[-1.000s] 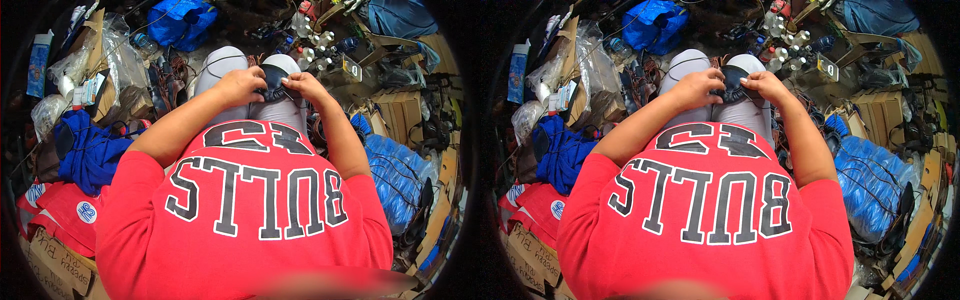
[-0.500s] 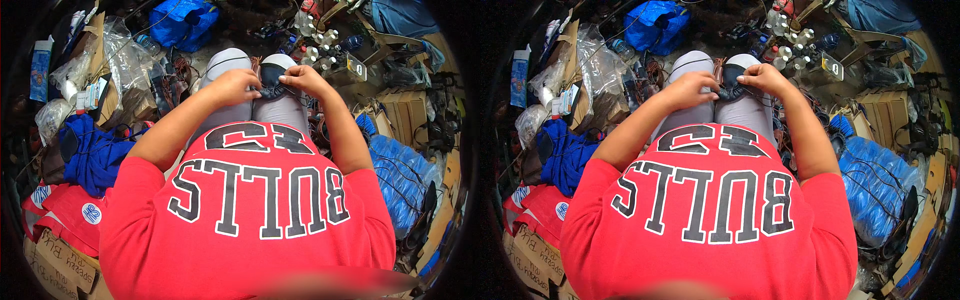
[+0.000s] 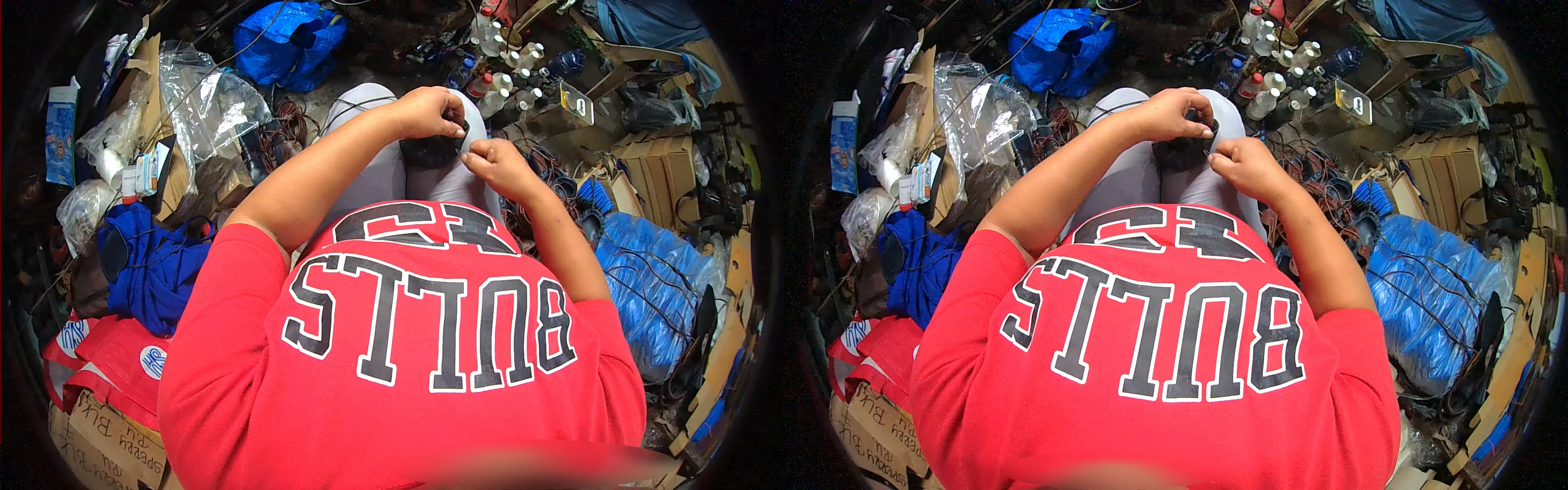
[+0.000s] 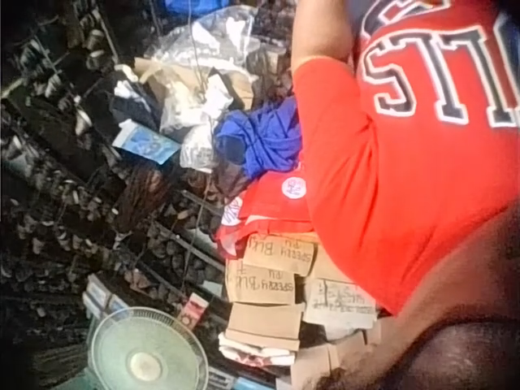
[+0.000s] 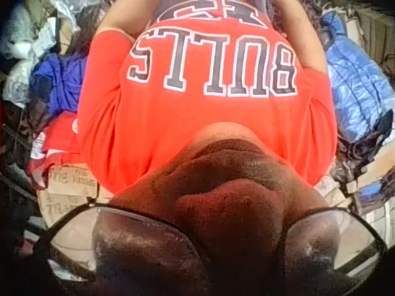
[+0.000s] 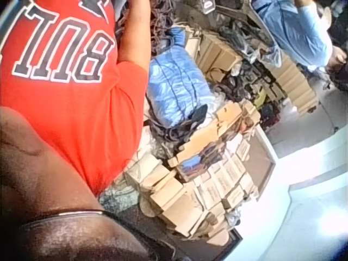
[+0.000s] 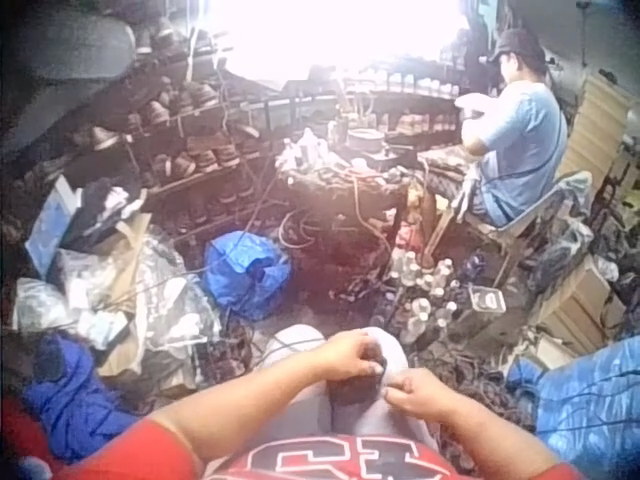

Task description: Manually stitching a black leather shoe component using a needle and thread.

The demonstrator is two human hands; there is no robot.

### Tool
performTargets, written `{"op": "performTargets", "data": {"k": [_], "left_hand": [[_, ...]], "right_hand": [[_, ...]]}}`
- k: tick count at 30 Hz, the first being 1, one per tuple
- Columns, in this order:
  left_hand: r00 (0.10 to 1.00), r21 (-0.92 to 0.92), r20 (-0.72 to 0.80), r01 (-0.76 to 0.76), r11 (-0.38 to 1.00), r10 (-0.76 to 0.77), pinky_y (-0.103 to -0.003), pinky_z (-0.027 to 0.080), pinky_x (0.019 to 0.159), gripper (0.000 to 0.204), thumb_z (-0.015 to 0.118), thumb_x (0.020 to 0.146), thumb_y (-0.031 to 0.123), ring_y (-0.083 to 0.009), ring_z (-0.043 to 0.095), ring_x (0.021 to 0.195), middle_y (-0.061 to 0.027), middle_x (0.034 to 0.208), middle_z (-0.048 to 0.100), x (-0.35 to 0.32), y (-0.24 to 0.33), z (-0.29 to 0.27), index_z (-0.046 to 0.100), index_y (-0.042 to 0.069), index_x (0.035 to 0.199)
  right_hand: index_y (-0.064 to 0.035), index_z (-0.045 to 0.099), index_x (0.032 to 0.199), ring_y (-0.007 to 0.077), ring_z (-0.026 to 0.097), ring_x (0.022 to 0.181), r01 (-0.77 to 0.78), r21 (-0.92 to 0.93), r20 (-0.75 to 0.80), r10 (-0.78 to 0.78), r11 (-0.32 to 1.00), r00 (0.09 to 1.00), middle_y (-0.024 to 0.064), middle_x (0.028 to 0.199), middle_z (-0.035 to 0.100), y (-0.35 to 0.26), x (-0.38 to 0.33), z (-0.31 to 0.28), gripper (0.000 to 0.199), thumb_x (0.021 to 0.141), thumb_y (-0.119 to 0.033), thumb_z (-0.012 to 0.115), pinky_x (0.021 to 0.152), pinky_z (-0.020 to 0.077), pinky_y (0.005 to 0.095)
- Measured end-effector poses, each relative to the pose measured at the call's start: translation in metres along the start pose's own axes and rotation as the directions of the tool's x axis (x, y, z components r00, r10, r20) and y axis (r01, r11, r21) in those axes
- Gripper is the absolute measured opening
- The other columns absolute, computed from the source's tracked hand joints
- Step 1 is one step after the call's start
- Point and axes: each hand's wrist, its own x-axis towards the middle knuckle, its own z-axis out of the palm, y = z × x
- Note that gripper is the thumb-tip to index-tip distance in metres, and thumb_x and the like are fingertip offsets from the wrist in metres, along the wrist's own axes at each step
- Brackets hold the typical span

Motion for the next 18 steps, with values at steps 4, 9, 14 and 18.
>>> {"op": "performTargets", "data": {"k": [4,9,14,18], "left_hand": [[0.933,-0.252,0.186,0.349,0.903,-0.309,-0.029,0.046,0.046,0.022,0.071,0.075,0.023,-0.0134,0.056,0.057,-0.0034,0.083,0.061,0.002,0.010,-0.016,0.059,0.007,0.085],[0.942,-0.440,0.300,0.274,0.855,-0.147,-0.025,0.047,0.065,0.017,0.068,0.080,0.017,-0.0082,0.055,0.077,0.0024,0.084,0.061,0.006,-0.021,-0.016,0.066,0.007,0.093],[0.912,-0.458,0.368,0.347,0.819,-0.181,-0.025,0.046,0.070,0.020,0.067,0.080,0.012,-0.0082,0.056,0.079,0.0007,0.087,0.065,0.007,-0.019,-0.021,0.068,0.006,0.098],[0.912,-0.457,0.376,0.338,0.823,-0.166,-0.024,0.046,0.074,0.022,0.065,0.079,0.008,-0.0091,0.057,0.081,-0.0013,0.092,0.066,0.007,-0.020,-0.021,0.068,0.005,0.101]], "right_hand": [[-0.0012,0.054,0.066,0.0057,0.040,0.060,0.007,0.406,-0.093,0.034,0.914,0.995,-0.0041,0.062,0.047,-0.016,-0.036,-0.022,0.027,0.086,-0.019,0.058,0.054,0.0340,0.0242],[-0.0028,0.067,0.096,0.0099,0.052,0.068,0.098,0.099,-0.238,-0.072,0.990,0.969,0.0016,0.073,0.058,-0.014,-0.025,-0.017,0.022,0.085,-0.021,0.062,0.062,0.0421,0.0241],[-0.0092,0.069,0.096,0.0266,0.062,0.075,0.046,-0.237,-0.179,-0.090,0.970,0.980,0.0133,0.082,0.062,-0.018,-0.007,-0.015,0.020,0.078,-0.011,0.061,0.067,0.0484,0.0320],[-0.0091,0.069,0.094,0.0283,0.063,0.078,0.046,-0.282,-0.188,-0.103,0.958,0.977,0.0143,0.084,0.064,-0.017,0.001,-0.013,0.020,0.077,-0.013,0.060,0.071,0.0492,0.0332]]}}
